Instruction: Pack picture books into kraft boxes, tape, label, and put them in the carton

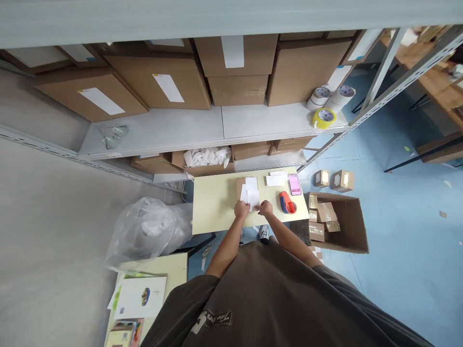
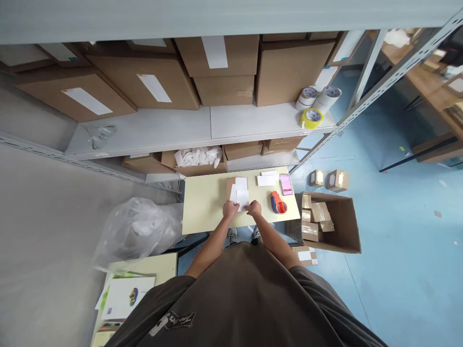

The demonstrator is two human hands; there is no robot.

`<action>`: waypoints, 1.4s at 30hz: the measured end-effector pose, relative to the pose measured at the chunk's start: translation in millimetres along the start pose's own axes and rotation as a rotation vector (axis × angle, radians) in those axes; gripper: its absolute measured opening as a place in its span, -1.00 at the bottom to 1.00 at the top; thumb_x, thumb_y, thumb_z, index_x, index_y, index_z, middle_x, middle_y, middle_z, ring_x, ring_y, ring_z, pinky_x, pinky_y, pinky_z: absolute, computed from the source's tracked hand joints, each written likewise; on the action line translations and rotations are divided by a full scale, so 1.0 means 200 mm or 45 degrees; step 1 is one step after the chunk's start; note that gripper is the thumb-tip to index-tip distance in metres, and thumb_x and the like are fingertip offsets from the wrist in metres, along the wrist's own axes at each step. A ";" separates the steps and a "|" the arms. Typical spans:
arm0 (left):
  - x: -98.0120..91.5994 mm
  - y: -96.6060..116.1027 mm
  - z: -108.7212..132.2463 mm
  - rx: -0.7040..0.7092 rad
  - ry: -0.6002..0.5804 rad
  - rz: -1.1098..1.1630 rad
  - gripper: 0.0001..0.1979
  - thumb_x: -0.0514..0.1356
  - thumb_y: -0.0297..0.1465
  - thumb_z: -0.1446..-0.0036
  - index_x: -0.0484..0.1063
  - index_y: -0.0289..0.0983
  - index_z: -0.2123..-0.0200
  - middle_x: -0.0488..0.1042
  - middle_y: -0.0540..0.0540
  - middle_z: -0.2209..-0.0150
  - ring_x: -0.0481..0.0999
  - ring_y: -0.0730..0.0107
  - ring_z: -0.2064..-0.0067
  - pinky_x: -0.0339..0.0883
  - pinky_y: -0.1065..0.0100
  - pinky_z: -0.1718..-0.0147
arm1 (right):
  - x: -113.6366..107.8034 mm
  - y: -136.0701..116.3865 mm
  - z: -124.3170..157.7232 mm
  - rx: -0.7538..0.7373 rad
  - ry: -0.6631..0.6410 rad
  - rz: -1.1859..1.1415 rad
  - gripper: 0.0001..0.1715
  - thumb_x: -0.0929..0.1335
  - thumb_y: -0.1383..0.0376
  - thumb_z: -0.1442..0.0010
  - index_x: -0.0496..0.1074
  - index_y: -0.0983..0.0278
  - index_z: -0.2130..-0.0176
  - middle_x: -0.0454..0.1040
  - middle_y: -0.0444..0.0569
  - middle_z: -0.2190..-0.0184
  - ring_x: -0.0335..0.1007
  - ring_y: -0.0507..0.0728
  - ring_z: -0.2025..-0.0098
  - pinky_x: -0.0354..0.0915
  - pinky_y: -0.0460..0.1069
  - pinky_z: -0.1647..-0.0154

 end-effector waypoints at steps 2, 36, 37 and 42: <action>-0.01 -0.01 -0.01 -0.009 -0.025 -0.051 -0.61 0.28 -0.14 -0.31 0.73 -0.34 0.11 0.70 -0.36 0.08 0.67 0.04 0.00 0.39 0.31 0.13 | -0.01 -0.01 -0.01 -0.023 -0.015 0.119 -0.68 0.57 0.24 -0.23 0.39 0.24 0.25 0.56 -0.09 0.50 0.56 0.07 0.55 0.29 -0.14 0.52; 0.09 -0.01 -0.15 0.935 -0.060 -0.473 0.10 0.38 0.01 -0.13 -0.03 -0.11 -0.60 -0.17 -0.14 -0.62 -0.30 -0.18 -0.62 -0.28 -0.10 -0.52 | 0.23 0.47 0.17 -0.746 0.374 0.489 -0.02 0.26 0.45 -0.20 0.09 0.30 -0.55 0.25 0.18 -0.49 0.17 0.31 -0.49 0.22 0.23 -0.46; 0.09 -0.01 -0.15 0.936 -0.048 -0.472 0.10 0.38 -0.01 -0.13 -0.04 -0.12 -0.60 -0.17 -0.15 -0.62 -0.31 -0.19 -0.61 -0.30 -0.12 -0.52 | 0.22 0.46 0.17 -0.739 0.404 0.434 -0.07 0.26 0.41 -0.25 0.11 0.31 -0.55 0.28 0.19 -0.47 0.20 0.30 -0.48 0.22 0.24 -0.46; 0.10 0.00 -0.11 0.955 -0.011 -0.395 0.09 0.41 -0.08 -0.11 0.00 -0.13 -0.59 -0.13 -0.17 -0.62 -0.29 -0.19 -0.61 -0.32 -0.13 -0.53 | 0.18 0.35 0.13 -0.599 0.409 0.307 -0.23 0.29 0.21 -0.40 0.19 0.23 -0.51 0.47 0.15 -0.33 0.48 0.28 -0.27 0.40 0.18 -0.29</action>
Point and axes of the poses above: each hand's wrist, its own z-axis away from the middle knuckle, its own x-axis out of the palm, y = z × x, the point moved 3 cm from there along -z, towards the middle knuckle
